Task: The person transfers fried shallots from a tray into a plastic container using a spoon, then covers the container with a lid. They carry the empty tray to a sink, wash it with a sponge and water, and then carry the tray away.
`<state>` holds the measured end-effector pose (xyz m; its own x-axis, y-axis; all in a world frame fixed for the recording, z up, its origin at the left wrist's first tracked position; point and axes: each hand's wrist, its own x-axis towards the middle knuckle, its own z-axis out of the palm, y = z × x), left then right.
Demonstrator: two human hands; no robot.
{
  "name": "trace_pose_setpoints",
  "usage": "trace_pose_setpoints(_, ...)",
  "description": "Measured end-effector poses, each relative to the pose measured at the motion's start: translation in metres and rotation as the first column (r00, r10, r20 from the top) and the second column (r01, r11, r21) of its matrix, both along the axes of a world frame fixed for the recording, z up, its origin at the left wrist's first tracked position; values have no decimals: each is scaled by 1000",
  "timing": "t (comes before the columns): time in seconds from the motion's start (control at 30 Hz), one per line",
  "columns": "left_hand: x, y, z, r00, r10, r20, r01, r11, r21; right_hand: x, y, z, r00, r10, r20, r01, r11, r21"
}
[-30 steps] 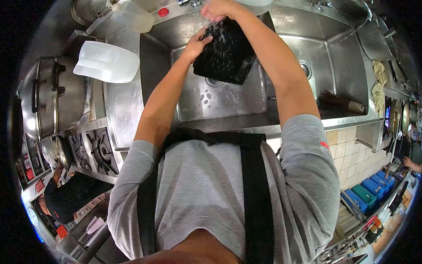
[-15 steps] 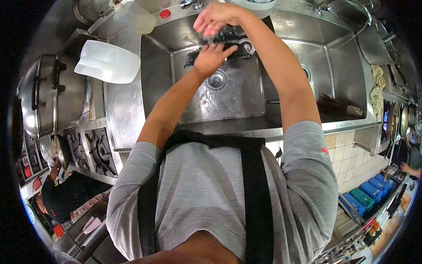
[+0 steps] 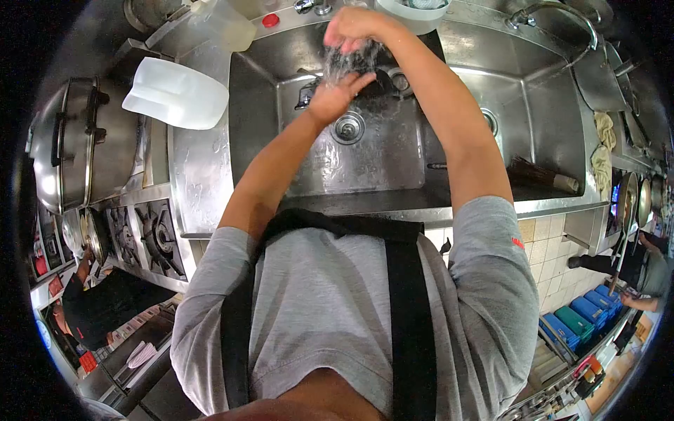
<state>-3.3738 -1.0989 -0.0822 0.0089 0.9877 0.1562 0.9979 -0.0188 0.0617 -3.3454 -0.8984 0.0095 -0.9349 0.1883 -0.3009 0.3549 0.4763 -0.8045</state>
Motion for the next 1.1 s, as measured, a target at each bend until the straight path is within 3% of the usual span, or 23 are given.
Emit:
trace_pose_setpoints(0.03, -4, 2, 5, 998, 44, 45, -44, 999, -9, -5, 10, -12, 1000, -7, 15, 6, 994, 111)
trace_pose_setpoints(0.07, -7, 3, 15, 989, 82, 121, -89, 994, 56, -17, 35, -39, 971, 239, -10, -153, 653, 741)
trace_pose_setpoints(0.1, -11, 6, 16, 972, 166, 165, -175, 983, 46, -8, 23, -22, 987, 155, -44, -120, 889, 442)
trace_pose_setpoints(0.13, -16, 11, 16, 946, 248, 209, -260, 965, 32, 12, -2, 12, 997, 65, -43, -61, 995, 78)
trace_pose_setpoints(0.17, -22, 17, 16, 911, 327, 251, -341, 940, 13, 23, -16, 32, 1000, -19, -8, 16, 955, -296)
trace_pose_setpoints(0.2, -31, 23, 15, 850, 465, 247, -445, 886, -132, 21, -12, 28, 999, -6, -48, -10, 947, -322)
trace_pose_setpoints(0.23, -33, 20, 19, 800, 484, 354, -480, 871, -106, 10, 5, 7, 989, 87, -120, -84, 996, 30)
trace_pose_setpoints(0.27, -35, 17, 25, 741, 492, 458, -515, 853, -83, -8, 32, -27, 968, 197, -155, -125, 916, 381)
trace_pose_setpoints(0.3, -39, 14, 30, 675, 487, 555, -549, 833, -63, -15, 49, -44, 940, 308, -148, -127, 717, 685)
trace_pose_setpoints(0.33, -50, 13, 19, 628, 480, 613, -548, 831, -89, 6, 30, -18, 945, 228, -234, -159, 947, 280)
trace_pose_setpoints(0.37, -56, 8, 8, 525, 467, 711, -560, 819, -124, 27, 8, 11, 960, 93, -265, -145, 972, -185)
trace_pose_setpoints(0.43, -65, -3, -7, 284, 423, 860, -569, 797, -204, 21, -13, 21, 996, -8, -91, -15, 971, -240)
trace_pose_setpoints(0.47, -67, -11, -13, -132, 308, 942, -470, 817, -333, 21, -11, 20, 992, -89, -93, 76, 989, -130)
trace_pose_setpoints(0.57, -64, -37, -6, -364, 435, 824, -456, 688, -564, 2, 10, -1, 994, -109, 5, 104, 963, 249)
trace_pose_setpoints(0.67, -92, -58, -84, -429, 554, 714, -389, 599, -699, 14, -13, 11, 984, -164, -68, 144, 960, -240)
trace_pose_setpoints(0.77, -63, -84, -39, -530, 561, 636, -280, 592, -756, -15, -9, 5, 992, -125, 5, 124, 987, 99)
trace_pose_setpoints(0.8, -58, -92, -27, -478, 551, 684, -321, 616, -720, -20, -17, 9, 991, -128, -35, 132, 981, 142)
trace_pose_setpoints(0.83, -54, -99, -17, -423, 538, 729, -360, 639, -680, -26, -26, 12, 981, -109, -158, 156, 934, 323)
trace_pose_setpoints(0.9, -52, -115, -14, -283, 465, 839, -439, 715, -544, -45, -41, 9, 925, -7, -379, 261, 738, 623)
trace_pose_setpoints(0.93, -49, -123, -7, -95, 464, 881, -515, 734, -442, -63, -43, 8, 948, 76, -308, 193, 632, 750)
trace_pose_setpoints(1.03, -19, -145, 50, 394, 555, 733, -710, 690, -141, -111, -37, -26, 772, 162, -615, 393, 639, 661)
trace_pose_setpoints(1.07, -11, -152, 65, 428, 579, 694, -728, 676, -115, -124, -34, -18, 889, 202, -411, 247, 543, 803)
trace_pose_setpoints(1.1, -5, -159, 77, 459, 602, 654, -743, 663, -88, -137, -29, -16, 913, 170, -372, 221, 559, 799)
